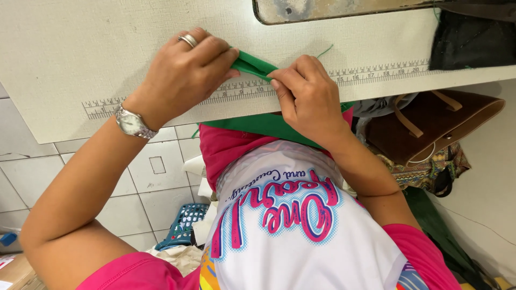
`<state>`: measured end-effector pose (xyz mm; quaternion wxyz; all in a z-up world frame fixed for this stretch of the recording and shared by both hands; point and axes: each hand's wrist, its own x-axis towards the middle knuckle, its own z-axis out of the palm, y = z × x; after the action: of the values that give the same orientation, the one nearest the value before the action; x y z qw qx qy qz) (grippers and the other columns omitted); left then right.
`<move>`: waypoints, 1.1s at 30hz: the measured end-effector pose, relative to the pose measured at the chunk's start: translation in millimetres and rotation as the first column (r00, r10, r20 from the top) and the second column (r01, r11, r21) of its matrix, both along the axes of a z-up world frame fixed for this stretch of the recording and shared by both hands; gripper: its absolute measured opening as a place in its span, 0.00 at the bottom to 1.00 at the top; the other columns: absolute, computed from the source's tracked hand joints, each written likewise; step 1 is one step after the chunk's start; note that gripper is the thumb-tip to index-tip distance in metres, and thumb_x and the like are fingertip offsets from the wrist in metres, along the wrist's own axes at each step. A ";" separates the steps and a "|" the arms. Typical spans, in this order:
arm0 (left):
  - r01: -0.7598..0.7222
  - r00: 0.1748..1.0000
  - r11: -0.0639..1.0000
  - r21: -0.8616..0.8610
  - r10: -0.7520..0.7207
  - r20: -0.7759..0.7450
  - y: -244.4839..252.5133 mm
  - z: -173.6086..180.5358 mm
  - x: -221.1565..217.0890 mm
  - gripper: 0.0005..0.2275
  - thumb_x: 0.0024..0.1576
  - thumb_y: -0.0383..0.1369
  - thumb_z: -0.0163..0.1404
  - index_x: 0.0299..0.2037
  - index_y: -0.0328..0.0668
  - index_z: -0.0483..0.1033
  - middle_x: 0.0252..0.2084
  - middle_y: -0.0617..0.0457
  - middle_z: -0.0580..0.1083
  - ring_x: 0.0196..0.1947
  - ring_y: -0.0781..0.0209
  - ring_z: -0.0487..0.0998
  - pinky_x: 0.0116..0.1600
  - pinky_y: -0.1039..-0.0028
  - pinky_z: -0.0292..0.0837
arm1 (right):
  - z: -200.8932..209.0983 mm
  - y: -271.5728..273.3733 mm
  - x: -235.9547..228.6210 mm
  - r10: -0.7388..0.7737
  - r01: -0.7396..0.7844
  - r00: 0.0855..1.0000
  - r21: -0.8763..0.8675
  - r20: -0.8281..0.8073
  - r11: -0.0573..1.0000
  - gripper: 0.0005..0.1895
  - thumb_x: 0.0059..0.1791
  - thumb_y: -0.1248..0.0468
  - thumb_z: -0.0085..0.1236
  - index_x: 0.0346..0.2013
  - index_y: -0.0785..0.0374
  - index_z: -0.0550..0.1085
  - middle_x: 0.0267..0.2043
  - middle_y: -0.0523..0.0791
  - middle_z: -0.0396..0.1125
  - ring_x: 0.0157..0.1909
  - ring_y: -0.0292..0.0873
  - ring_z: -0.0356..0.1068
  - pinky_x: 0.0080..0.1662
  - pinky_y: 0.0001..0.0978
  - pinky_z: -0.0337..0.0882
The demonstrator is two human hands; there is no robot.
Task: Folding and sewing green fabric strips using an industrial sewing machine.
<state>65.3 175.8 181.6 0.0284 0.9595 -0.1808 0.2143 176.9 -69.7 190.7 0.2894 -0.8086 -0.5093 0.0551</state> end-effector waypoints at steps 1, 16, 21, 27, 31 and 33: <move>-0.011 0.999 0.996 -0.087 0.008 -0.037 0.8 -0.3 -0.4 0.09 0.74 0.38 0.50 0.47 0.42 0.79 0.42 0.55 0.69 0.38 0.56 0.73 0.40 0.71 0.71 | -0.3 -0.1 1.0 0.009 -0.010 1.000 -0.004 -0.022 1.000 0.05 0.58 0.66 0.54 0.44 0.62 0.78 0.37 0.46 0.62 0.40 0.50 0.65 0.39 0.41 0.67; -0.254 0.948 0.740 -0.623 0.060 -0.314 -5.4 2.3 5.3 0.03 0.61 0.20 0.62 0.36 0.32 0.82 0.46 0.43 0.68 0.37 0.52 0.74 0.42 0.65 0.73 | 9.2 6.2 8.0 0.003 -0.026 0.991 -0.167 -0.137 0.986 0.04 0.56 0.64 0.59 0.41 0.59 0.72 0.29 0.40 0.68 0.33 0.46 0.69 0.36 0.42 0.66; -0.298 0.931 0.712 -0.636 0.068 -0.359 -6.1 5.0 7.6 0.05 0.56 0.18 0.62 0.34 0.33 0.79 0.47 0.43 0.65 0.38 0.50 0.73 0.45 0.63 0.73 | 9.3 9.8 16.9 0.008 -0.042 0.986 -0.204 -0.166 0.978 0.03 0.57 0.63 0.56 0.40 0.58 0.72 0.30 0.39 0.70 0.31 0.45 0.69 0.35 0.43 0.65; -0.298 0.936 0.698 -0.651 0.081 -0.342 -8.8 6.1 5.1 0.03 0.59 0.18 0.59 0.34 0.32 0.80 0.47 0.41 0.65 0.38 0.51 0.75 0.45 0.64 0.73 | 7.5 11.6 23.2 0.026 -0.075 0.979 -0.240 -0.203 0.968 0.03 0.58 0.63 0.55 0.41 0.58 0.71 0.26 0.36 0.70 0.25 0.41 0.70 0.32 0.41 0.65; -0.325 0.933 0.731 -0.600 0.141 -0.332 -14.8 4.0 7.4 0.06 0.58 0.16 0.57 0.32 0.32 0.74 0.47 0.42 0.64 0.35 0.51 0.73 0.37 0.65 0.73 | 5.0 11.7 23.1 0.015 -0.061 0.983 -0.248 -0.181 0.967 0.06 0.56 0.62 0.60 0.40 0.56 0.70 0.22 0.34 0.68 0.24 0.41 0.69 0.32 0.40 0.65; -0.341 0.927 0.732 -0.590 0.157 -0.341 -16.1 4.6 8.8 0.07 0.58 0.15 0.57 0.32 0.32 0.73 0.47 0.42 0.63 0.35 0.51 0.72 0.34 0.66 0.73 | 4.9 12.0 23.0 0.015 -0.057 0.985 -0.242 -0.170 0.969 0.06 0.56 0.62 0.61 0.39 0.56 0.71 0.23 0.34 0.68 0.25 0.41 0.69 0.32 0.40 0.66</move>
<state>74.1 159.7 186.2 0.3481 0.9271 0.0402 0.1331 199.9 -57.7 195.6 0.2275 -0.8214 -0.4871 0.1905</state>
